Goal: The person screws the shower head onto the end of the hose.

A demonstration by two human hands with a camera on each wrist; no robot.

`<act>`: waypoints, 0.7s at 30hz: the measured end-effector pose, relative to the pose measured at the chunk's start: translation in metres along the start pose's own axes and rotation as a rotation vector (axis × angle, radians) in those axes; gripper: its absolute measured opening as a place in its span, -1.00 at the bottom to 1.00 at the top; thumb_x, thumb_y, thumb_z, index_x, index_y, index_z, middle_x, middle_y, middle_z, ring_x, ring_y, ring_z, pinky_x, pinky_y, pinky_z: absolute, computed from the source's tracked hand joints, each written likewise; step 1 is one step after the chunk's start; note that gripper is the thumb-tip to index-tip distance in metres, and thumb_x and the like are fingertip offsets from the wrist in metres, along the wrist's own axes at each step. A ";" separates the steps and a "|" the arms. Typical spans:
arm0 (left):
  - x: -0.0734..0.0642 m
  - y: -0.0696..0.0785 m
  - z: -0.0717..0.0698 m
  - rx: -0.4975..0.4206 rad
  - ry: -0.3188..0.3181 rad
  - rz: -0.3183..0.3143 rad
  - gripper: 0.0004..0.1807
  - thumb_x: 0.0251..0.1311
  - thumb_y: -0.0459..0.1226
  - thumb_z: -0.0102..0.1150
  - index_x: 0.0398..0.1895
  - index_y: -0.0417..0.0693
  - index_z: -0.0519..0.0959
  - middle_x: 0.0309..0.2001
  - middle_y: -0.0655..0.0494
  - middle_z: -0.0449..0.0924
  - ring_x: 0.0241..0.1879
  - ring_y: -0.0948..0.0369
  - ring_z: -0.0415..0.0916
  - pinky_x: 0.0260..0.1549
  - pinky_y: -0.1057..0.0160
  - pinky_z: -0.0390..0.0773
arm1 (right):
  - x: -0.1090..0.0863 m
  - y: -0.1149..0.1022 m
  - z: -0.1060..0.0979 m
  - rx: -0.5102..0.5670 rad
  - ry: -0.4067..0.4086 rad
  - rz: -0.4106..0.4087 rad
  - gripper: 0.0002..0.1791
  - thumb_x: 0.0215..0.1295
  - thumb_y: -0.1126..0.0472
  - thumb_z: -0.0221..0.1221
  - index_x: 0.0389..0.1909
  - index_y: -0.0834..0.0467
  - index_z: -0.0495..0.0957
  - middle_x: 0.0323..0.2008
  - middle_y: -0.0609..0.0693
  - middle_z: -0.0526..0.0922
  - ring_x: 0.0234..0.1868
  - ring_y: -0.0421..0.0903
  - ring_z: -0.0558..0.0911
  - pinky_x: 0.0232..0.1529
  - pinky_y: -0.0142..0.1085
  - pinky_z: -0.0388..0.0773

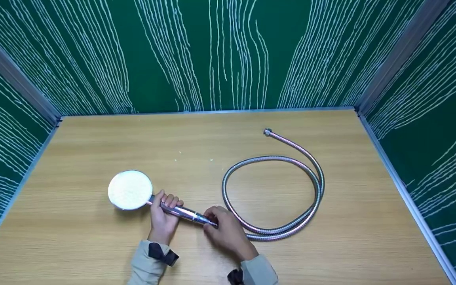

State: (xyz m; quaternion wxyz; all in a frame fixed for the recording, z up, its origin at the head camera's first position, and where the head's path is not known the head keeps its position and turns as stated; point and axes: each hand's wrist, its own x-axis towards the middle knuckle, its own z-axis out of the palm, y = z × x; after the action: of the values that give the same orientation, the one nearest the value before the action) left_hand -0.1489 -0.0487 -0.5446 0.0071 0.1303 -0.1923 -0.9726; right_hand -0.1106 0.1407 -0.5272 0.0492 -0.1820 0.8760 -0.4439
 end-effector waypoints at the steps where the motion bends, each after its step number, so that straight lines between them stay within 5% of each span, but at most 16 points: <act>1: 0.000 0.000 0.000 -0.002 0.002 -0.002 -0.60 0.43 -0.29 -0.33 -0.66 -0.02 0.17 -0.73 0.22 0.15 -0.67 0.28 0.14 -0.46 0.31 0.21 | 0.000 0.000 0.000 0.001 -0.002 0.002 -0.79 0.10 0.36 0.27 -0.24 0.11 0.54 -0.32 -0.06 0.58 -0.36 -0.27 0.47 -0.35 -0.43 0.42; 21: 0.000 0.000 0.002 -0.012 0.022 -0.001 -0.60 0.44 -0.29 -0.35 -0.66 -0.02 0.16 -0.72 0.22 0.13 -0.67 0.28 0.12 -0.47 0.31 0.19 | -0.001 -0.001 -0.003 0.001 -0.029 -0.036 -0.63 0.05 0.36 0.33 -0.12 0.10 0.47 -0.22 -0.05 0.54 -0.27 -0.19 0.50 -0.30 -0.41 0.46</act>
State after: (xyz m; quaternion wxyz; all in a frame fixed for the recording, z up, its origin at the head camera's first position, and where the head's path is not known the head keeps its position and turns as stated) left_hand -0.1496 -0.0483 -0.5426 0.0093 0.1412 -0.1865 -0.9722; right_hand -0.1101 0.1430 -0.5241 0.0540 -0.2043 0.8715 -0.4425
